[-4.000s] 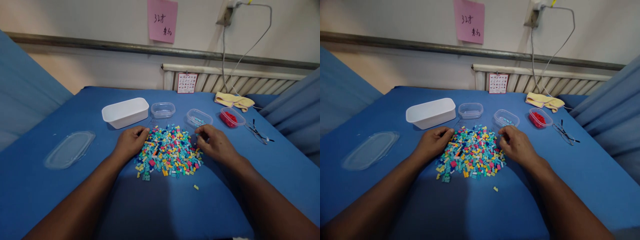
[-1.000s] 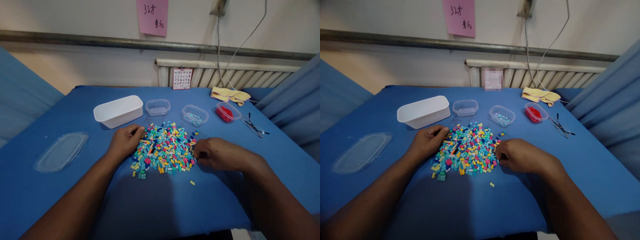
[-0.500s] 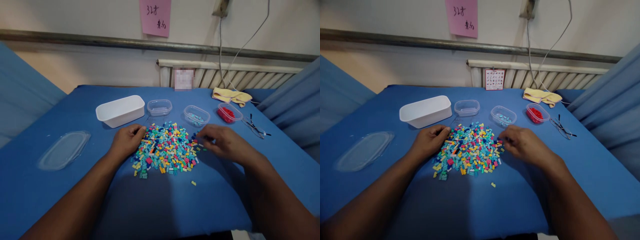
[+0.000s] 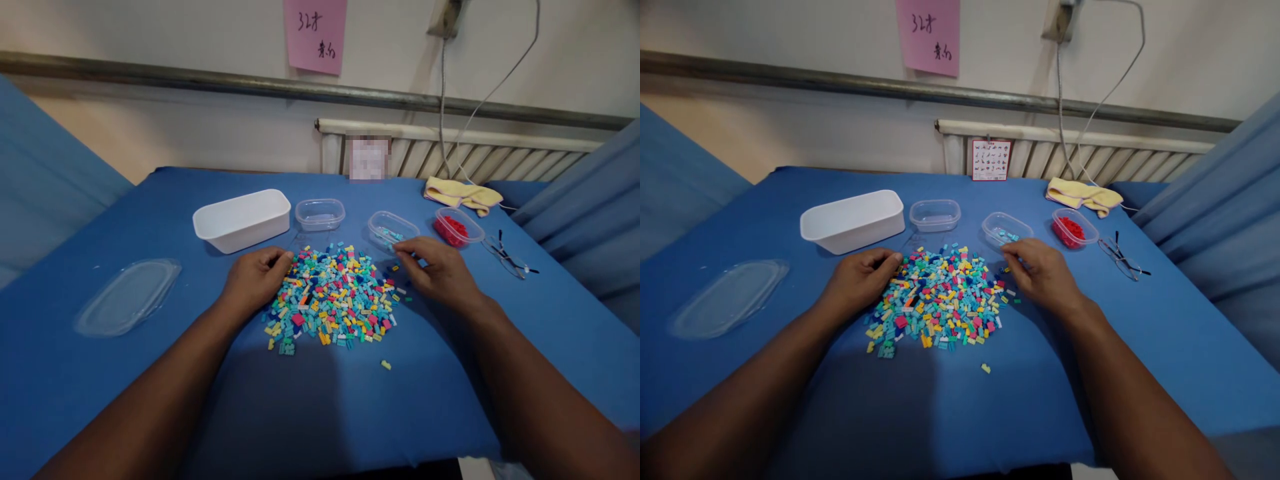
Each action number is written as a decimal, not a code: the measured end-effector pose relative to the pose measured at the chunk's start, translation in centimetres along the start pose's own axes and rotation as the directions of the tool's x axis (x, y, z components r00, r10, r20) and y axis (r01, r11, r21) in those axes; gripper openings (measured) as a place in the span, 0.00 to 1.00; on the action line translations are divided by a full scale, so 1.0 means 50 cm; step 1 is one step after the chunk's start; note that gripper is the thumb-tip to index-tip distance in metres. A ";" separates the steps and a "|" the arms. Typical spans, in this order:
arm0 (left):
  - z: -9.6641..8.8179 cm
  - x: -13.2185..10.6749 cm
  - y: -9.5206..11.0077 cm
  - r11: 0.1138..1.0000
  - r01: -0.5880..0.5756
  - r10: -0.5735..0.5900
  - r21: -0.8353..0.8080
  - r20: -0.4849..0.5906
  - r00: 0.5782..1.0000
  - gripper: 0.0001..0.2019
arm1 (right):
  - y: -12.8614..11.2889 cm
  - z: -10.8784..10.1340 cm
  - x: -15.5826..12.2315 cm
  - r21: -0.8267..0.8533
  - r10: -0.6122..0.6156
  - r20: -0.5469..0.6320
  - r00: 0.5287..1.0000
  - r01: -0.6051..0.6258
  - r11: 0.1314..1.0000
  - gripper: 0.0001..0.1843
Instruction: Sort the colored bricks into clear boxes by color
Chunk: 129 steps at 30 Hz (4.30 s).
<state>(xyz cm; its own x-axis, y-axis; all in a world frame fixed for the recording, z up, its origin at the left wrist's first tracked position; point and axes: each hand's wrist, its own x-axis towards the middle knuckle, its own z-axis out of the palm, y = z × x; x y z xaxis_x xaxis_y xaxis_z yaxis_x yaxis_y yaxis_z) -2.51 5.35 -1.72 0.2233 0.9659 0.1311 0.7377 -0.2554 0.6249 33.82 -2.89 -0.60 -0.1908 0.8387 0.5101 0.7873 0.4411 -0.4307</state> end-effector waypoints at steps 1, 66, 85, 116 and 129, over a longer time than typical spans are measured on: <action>0.000 0.000 0.001 1.000 -0.003 0.003 0.001 -0.001 1.000 0.22 | -0.008 0.003 -0.001 0.028 -0.039 0.067 0.997 0.037 0.999 0.11; 0.003 0.003 -0.011 1.000 -0.005 0.005 0.007 0.021 1.000 0.22 | -0.045 -0.038 -0.019 -0.003 0.011 0.683 0.731 -0.013 1.000 0.15; 0.005 0.003 -0.014 1.000 -0.002 0.001 0.013 0.016 1.000 0.23 | -0.051 -0.013 -0.022 -0.215 0.041 0.611 0.791 0.116 0.970 0.15; 0.002 0.002 -0.008 1.000 -0.020 0.020 0.007 0.015 1.000 0.22 | 0.024 -0.012 -0.009 -0.101 0.026 0.330 0.944 0.007 0.995 0.12; -0.001 -0.002 0.003 1.000 -0.006 0.006 0.022 0.020 1.000 0.23 | 0.010 -0.001 -0.013 -0.130 -0.001 0.460 0.888 0.068 0.989 0.11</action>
<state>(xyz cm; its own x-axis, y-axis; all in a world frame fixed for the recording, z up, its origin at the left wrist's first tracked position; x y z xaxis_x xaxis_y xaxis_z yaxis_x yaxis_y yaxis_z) -2.45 5.24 -1.61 0.2403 0.9633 0.1192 0.7502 -0.2622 0.6070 34.36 -3.25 -1.10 -0.4394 0.8914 0.1111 0.8422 0.4518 -0.2942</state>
